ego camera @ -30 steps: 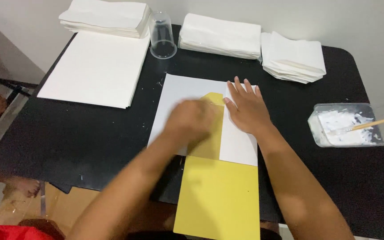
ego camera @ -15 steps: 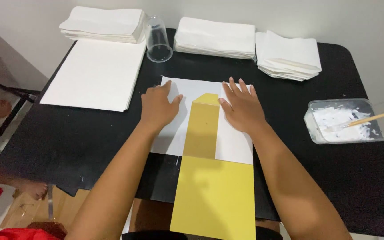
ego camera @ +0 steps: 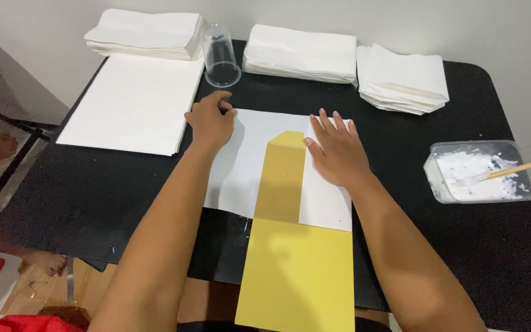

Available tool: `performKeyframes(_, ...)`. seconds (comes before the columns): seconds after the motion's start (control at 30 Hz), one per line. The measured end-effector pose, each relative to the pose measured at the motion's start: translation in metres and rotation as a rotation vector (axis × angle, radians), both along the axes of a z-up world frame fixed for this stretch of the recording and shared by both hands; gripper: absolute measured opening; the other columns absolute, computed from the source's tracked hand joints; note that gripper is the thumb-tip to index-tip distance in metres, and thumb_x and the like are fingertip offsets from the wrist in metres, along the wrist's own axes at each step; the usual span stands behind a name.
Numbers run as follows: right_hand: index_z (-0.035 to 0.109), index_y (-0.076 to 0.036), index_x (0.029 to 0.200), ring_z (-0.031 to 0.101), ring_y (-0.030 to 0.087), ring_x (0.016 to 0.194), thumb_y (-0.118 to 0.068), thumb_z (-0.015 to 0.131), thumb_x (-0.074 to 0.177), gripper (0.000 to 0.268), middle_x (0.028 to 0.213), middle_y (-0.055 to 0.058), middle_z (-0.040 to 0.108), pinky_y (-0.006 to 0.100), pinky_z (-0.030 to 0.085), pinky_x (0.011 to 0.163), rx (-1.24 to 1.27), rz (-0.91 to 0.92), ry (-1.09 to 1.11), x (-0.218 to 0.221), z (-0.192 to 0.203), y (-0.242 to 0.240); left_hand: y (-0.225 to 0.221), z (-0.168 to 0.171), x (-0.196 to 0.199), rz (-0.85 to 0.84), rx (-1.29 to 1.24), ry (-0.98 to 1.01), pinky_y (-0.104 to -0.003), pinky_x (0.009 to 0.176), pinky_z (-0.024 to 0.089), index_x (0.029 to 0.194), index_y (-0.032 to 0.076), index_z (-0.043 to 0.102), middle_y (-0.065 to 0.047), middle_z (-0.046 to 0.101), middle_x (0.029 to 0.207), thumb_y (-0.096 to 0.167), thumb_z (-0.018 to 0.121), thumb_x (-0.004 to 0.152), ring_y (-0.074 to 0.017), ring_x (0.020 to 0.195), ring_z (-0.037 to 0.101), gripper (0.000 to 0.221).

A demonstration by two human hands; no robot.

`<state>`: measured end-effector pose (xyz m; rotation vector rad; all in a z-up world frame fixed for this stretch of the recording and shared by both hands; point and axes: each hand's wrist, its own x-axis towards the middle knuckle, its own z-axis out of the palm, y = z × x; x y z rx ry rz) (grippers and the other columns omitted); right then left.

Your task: Folding paper sheets and applying glue with a brush to assemble bags

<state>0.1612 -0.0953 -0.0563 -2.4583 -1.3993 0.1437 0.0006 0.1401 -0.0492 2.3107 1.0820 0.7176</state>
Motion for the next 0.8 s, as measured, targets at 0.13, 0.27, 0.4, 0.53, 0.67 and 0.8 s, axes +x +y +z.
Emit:
performKeyframes(0.13,0.038,-0.017,0.161,0.018,0.033,0.158,-0.046,0.034,0.109,0.06,0.168,0.016,0.028,0.055,-0.001,0.126,0.011,-0.001,0.023,0.001,0.002,-0.001,-0.006,0.012,-0.001,-0.031,-0.062,-0.057,-0.04,0.095,0.037,0.126,0.015,0.07,0.0,0.076,0.101,0.008,0.069,0.096,-0.0207,0.107,0.07,0.032)
performKeyframes(0.27,0.039,-0.015,0.16,0.018,0.036,0.158,-0.043,0.034,0.109,0.059,0.168,0.018,0.028,0.059,0.0,0.125,0.043,0.018,0.02,0.001,-0.001,-0.003,0.001,0.011,-0.001,-0.084,-0.098,-0.14,-0.04,0.093,0.052,0.133,0.006,0.064,-0.014,0.068,0.11,0.005,0.068,0.097,-0.0283,0.103,0.07,0.036)
performKeyframes(0.4,0.039,-0.016,0.16,0.019,0.035,0.158,-0.044,0.034,0.109,0.059,0.168,0.018,0.029,0.058,0.0,0.125,0.043,0.011,0.019,0.001,-0.001,-0.002,0.0,0.018,-0.016,-0.063,-0.142,-0.036,-0.043,0.085,0.057,0.135,-0.001,0.059,-0.016,0.066,0.106,0.016,0.077,0.091,-0.031,0.1,0.071,0.05)
performKeyframes(0.53,0.038,-0.015,0.161,0.018,0.036,0.158,-0.043,0.035,0.109,0.059,0.168,0.018,0.028,0.058,-0.001,0.125,0.039,0.02,0.023,0.003,-0.001,-0.002,-0.024,0.047,-0.03,-0.124,-0.285,0.185,-0.043,0.078,0.057,0.11,0.006,0.073,-0.012,0.075,0.089,0.029,0.068,0.088,-0.0311,0.091,0.074,0.032)
performKeyframes(0.67,0.036,-0.015,0.162,0.016,0.034,0.158,-0.044,0.031,0.109,0.06,0.169,0.017,0.026,0.055,-0.002,0.126,-0.005,0.013,0.017,-0.002,0.003,-0.001,-0.03,0.061,-0.038,-0.176,-0.226,0.294,-0.043,0.073,0.057,0.102,0.005,0.076,-0.016,0.077,0.094,0.03,0.067,0.089,-0.0321,0.091,0.075,0.03)
performKeyframes(0.8,0.035,-0.013,0.162,0.015,0.035,0.159,-0.044,0.027,0.111,0.06,0.169,0.017,0.027,0.057,0.001,0.126,-0.016,0.014,0.013,-0.002,0.012,-0.004,-0.042,0.074,-0.041,-0.185,-0.213,0.306,-0.045,0.071,0.057,0.111,0.0,0.064,-0.023,0.073,0.098,0.027,0.068,0.088,-0.0365,0.092,0.074,0.036)
